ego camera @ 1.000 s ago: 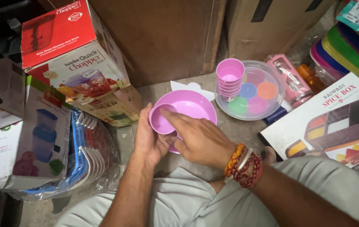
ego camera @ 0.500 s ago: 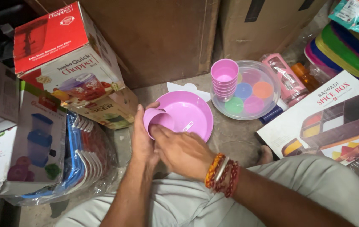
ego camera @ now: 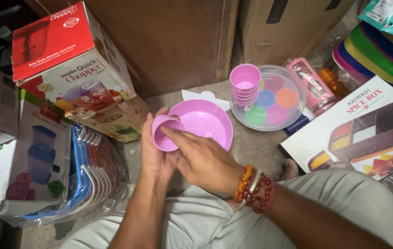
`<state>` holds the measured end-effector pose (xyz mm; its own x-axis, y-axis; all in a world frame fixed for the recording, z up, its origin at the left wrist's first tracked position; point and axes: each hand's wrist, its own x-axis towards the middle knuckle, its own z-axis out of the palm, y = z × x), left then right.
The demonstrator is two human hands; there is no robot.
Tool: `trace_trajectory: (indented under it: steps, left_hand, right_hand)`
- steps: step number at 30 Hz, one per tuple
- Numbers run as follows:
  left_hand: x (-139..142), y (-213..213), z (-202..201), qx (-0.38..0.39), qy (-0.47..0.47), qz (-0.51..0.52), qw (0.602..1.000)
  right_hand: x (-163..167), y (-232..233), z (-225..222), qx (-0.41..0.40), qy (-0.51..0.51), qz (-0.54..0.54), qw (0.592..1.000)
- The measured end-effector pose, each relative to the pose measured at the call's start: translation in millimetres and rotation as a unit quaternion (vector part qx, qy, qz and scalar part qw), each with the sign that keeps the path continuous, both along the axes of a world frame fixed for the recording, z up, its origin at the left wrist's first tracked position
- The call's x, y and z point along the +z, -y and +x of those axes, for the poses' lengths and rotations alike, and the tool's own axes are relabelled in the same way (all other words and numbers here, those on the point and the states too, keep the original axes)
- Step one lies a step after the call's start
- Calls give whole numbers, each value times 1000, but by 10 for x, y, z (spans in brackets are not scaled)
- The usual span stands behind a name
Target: The person assembles a pink multi-compartment container by placing small pink cups into a pink base, then adds a lid. They then handle a separate round container with colorful compartments, rotating and inspecting it.
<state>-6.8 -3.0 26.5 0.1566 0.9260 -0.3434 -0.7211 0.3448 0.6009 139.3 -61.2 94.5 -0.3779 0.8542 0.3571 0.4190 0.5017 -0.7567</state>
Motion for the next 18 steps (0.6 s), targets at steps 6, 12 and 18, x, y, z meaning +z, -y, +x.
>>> trace_trajectory:
  steps: [6, 12, 18]
  left_hand:
    - [-134, 4, 11, -17, 11, 30, 999]
    - [-158, 10, 49, -3, 0, -6, 1000]
    - [24, -19, -14, 10, 13, -30, 999]
  right_hand:
    - [-140, 49, -176, -10, 40, -86, 995]
    - [-22, -1, -106, -91, 142, -26, 985]
    - [-63, 60, -35, -68, 89, 40, 993]
